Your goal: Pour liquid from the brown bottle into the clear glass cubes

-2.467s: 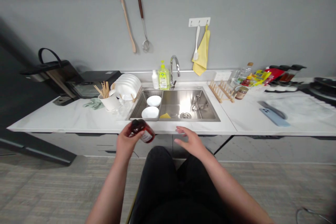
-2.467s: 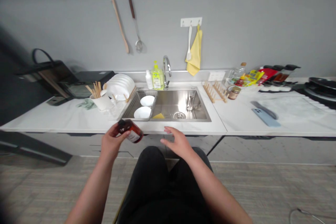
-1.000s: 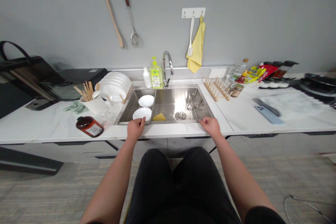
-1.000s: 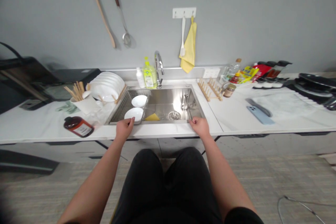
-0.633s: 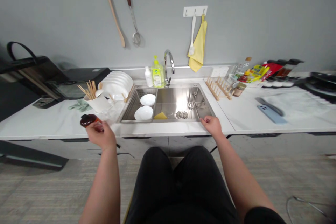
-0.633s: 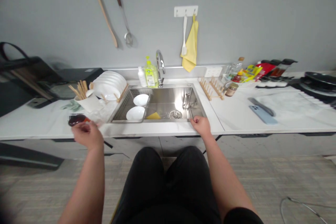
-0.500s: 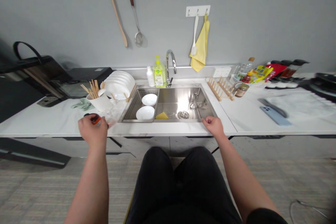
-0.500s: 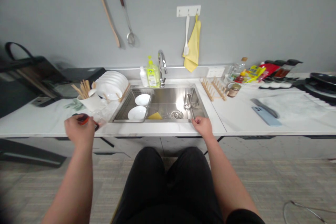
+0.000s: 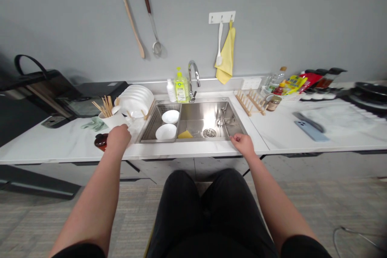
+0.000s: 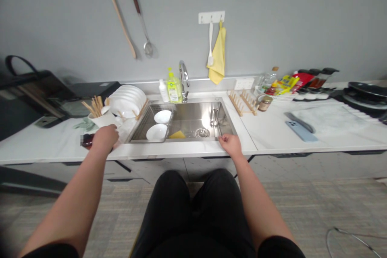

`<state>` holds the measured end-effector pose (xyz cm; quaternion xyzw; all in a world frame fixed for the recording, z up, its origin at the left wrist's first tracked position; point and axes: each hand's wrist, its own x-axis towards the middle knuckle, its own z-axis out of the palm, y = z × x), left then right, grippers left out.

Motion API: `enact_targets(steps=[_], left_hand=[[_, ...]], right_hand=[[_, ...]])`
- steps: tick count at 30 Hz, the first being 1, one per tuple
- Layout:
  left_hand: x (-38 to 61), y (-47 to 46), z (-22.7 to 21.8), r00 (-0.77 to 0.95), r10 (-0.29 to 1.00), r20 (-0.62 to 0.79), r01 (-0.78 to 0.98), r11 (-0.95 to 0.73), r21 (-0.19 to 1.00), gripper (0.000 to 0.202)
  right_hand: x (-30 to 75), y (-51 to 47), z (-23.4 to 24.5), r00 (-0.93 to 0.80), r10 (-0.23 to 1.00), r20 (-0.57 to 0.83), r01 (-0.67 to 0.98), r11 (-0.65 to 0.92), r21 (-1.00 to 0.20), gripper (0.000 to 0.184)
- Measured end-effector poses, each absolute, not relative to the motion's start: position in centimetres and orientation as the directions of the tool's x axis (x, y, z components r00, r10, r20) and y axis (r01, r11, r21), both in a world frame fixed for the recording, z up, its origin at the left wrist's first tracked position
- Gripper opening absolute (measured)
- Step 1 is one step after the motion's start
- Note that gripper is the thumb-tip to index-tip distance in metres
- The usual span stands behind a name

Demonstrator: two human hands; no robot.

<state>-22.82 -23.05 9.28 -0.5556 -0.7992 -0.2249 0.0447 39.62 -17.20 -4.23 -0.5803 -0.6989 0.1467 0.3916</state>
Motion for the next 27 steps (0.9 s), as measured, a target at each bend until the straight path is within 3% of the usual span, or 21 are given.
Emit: enact_targets(steps=[2,4,7,9,11,13,17,22,27], left_hand=[[-20.9,-24.6,10.8,-0.397,0.873,0.283,0.917,0.368,0.152,0.033],[-17.9,-26.8,12.1,-0.388,0.853,0.35,0.922,0.367,0.126,0.049],[-11.5,-30.6,12.8,-0.352,0.842,0.409,0.922,0.236,0.307,0.049],[-6.7,-32.7,12.1,-0.204,0.889,0.411,0.896,0.0,0.444,0.045],[-2.2,-33.9,11.1,-0.008,0.898,0.439,0.801,-0.258,0.541,0.039],[1.2,-34.4,10.2,0.143,0.874,0.465,0.663,-0.433,0.61,0.035],[4.4,-34.3,9.5,0.2,0.857,0.476,0.466,-0.51,0.723,0.031],[4.9,-34.1,8.9,0.336,0.869,0.363,0.277,-0.46,0.844,0.032],[6.1,-34.2,7.4,0.132,0.922,0.365,0.404,-0.386,0.829,0.024]], right_hand=[[39.7,-17.1,-4.2,-0.02,0.925,0.379,0.687,0.288,-0.667,0.05],[39.2,-17.6,-3.8,0.001,0.923,0.384,0.662,0.287,-0.692,0.052],[36.7,-20.2,-2.4,0.012,0.909,0.418,0.541,0.345,-0.767,0.048],[33.9,-23.2,-1.1,-0.128,0.877,0.463,0.391,0.474,-0.789,0.041],[31.1,-26.5,0.3,-0.342,0.82,0.458,0.206,0.542,-0.815,0.066],[28.9,-29.0,1.4,-0.487,0.783,0.387,0.067,0.475,-0.877,0.088],[27.8,-30.7,2.4,-0.599,0.76,0.253,-0.098,0.244,-0.965,0.097],[29.2,-31.0,1.9,-0.57,0.796,0.203,-0.096,0.181,-0.979,0.092],[28.6,-32.9,1.8,-0.391,0.887,0.247,0.106,0.31,-0.945,0.083]])
